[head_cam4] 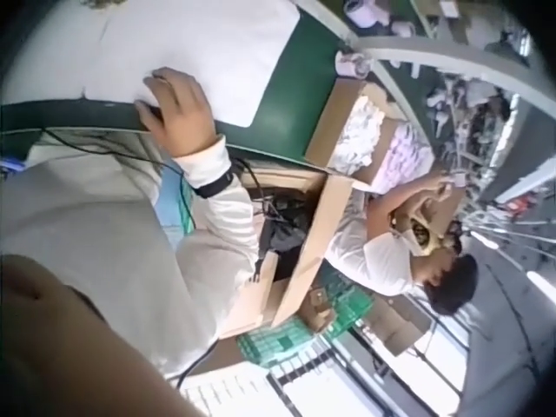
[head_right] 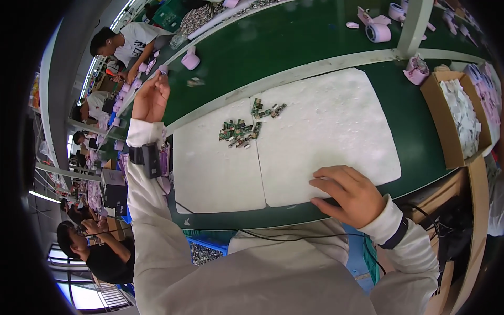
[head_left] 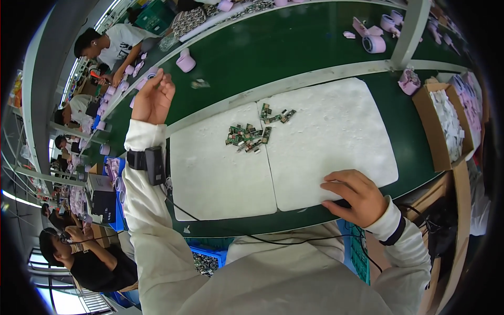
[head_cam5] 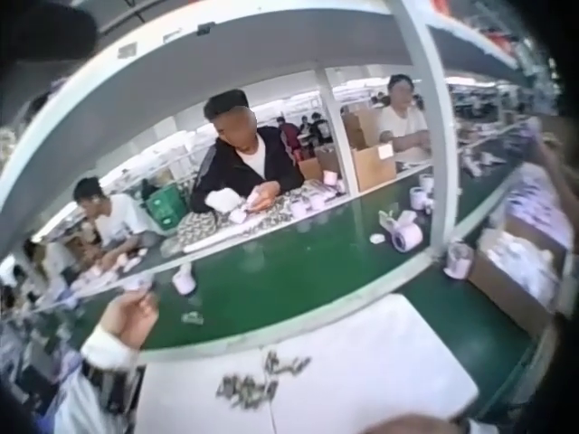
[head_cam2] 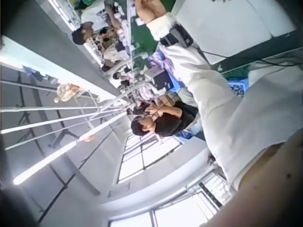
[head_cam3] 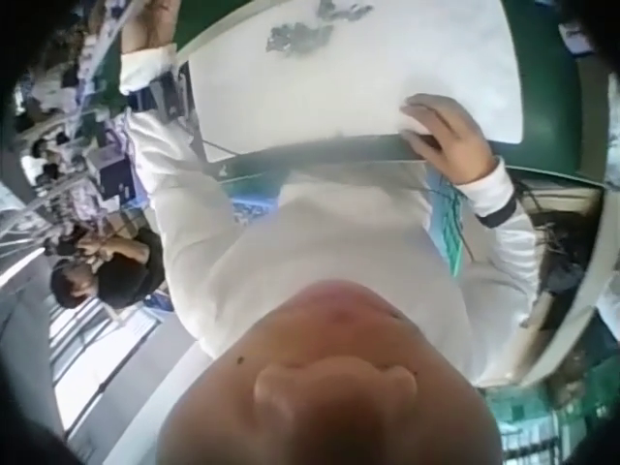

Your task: The person picks up a pink fan housing and a circuit board, then connects the board to the internal wires. They place the board into the housing and press the components together before setting the assembled fan on the table.

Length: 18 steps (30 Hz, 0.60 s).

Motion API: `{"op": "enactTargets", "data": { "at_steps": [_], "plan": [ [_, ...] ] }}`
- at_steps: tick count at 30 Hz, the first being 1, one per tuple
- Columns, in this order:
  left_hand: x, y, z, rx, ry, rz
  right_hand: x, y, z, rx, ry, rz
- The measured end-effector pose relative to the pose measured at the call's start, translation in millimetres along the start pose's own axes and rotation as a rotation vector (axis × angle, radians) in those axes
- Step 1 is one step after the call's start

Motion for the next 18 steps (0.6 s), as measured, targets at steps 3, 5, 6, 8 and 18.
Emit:
{"op": "enactTargets", "data": {
  "at_steps": [3,5,6,8,18],
  "plan": [
    [-15.7,-33.5,21.6,-0.224,-0.211,0.158,0.1,0.8,2.1,-0.013,0.017,-0.003],
    [-30.9,-33.1,33.4,-0.085,-0.184,0.363,2.1,2.4,2.4,-0.026,0.031,0.002],
    [-35.6,-38.9,39.5,0.054,-0.151,0.574,3.1,3.2,2.7,-0.032,0.038,0.005],
    [-41.9,-41.2,43.1,0.195,-0.120,0.782,2.7,3.5,3.4,-0.042,0.041,0.004],
    [-108.9,1.1,87.2,-0.500,-0.117,1.464,12.9,3.1,5.6,-0.081,0.056,0.024]
  ]
}}
Point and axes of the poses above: each hand's wrist, its own z-axis towards the middle knuckle, its own y-axis out of the palm, x = y × z, the point moved 10 cm from there along z, towards the middle knuckle, and after that the axes turned 7 degrees about -z, right-handed, at the moved point
